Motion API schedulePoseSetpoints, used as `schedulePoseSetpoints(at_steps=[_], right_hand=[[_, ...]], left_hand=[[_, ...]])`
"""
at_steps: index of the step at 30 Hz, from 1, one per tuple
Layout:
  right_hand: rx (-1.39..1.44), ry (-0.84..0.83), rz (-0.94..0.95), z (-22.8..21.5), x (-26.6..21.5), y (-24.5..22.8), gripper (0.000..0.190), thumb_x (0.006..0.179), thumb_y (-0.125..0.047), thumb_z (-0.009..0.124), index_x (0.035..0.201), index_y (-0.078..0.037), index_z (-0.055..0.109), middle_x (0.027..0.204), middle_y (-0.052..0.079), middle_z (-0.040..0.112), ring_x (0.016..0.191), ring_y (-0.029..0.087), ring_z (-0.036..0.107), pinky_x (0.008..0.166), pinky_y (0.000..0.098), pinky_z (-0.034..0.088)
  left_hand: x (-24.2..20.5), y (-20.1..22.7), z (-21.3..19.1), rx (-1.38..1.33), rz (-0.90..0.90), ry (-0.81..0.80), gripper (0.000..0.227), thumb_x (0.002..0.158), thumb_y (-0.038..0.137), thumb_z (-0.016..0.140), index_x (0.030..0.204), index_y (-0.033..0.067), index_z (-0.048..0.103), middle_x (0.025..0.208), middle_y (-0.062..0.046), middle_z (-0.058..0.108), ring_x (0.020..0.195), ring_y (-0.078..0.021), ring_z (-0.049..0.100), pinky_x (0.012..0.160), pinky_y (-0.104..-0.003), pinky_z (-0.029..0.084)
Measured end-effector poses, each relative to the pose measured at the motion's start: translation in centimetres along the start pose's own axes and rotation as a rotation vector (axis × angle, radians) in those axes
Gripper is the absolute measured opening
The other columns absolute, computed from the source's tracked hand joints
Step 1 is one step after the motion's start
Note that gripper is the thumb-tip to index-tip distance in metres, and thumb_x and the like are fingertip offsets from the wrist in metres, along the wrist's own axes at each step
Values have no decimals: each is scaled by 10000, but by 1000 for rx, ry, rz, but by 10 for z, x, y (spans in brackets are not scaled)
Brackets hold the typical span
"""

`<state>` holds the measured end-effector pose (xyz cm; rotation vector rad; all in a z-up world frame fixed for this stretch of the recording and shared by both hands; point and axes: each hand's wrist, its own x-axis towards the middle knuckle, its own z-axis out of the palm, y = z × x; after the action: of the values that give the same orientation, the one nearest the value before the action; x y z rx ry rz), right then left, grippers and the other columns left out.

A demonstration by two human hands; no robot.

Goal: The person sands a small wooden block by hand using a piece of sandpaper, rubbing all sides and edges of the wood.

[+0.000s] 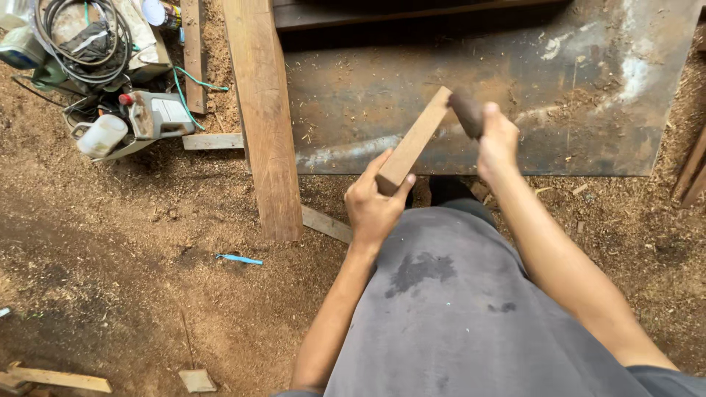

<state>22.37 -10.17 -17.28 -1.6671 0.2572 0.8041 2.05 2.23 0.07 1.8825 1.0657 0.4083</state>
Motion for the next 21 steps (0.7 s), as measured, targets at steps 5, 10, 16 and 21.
schedulePoseSetpoints(at_steps=[5,10,16,21], right_hand=[[469,-218,266,-43,4,-9,676,1012,-507,545,1458,-6,466,1338,177,586,1291,332,572,1116,478,502],[684,-356,87,-36,-29,-62,866,926,-623,531,1564,-111,245,1433,134,403,1485,396,392,1262,574,342],[1003,-363,108,-32,-5,-82,778,944,-607,533,1490,-61,445,1389,195,612,1427,354,518,1249,531,417],[1274,-439,190,-24,-10,-112,582,1083,-581,506,1317,-63,630,1184,85,691,1054,232,681,1064,405,535]], left_hand=[[-14,-28,-19,-421,-104,-46,552,833,180,879,1315,15,666,1207,-120,765,1113,-196,752,990,-333,616],[-16,-61,-23,-734,-154,-198,605,792,94,902,1325,18,626,1363,-129,684,1229,-205,654,1080,-341,543],[-15,-77,-16,-875,-35,-324,608,786,53,909,1329,75,636,1451,-130,638,1395,-241,576,1219,-411,473],[1,-87,-24,-549,-41,-600,838,670,277,943,1395,141,544,1596,-141,444,1397,-289,542,1196,-453,406]])
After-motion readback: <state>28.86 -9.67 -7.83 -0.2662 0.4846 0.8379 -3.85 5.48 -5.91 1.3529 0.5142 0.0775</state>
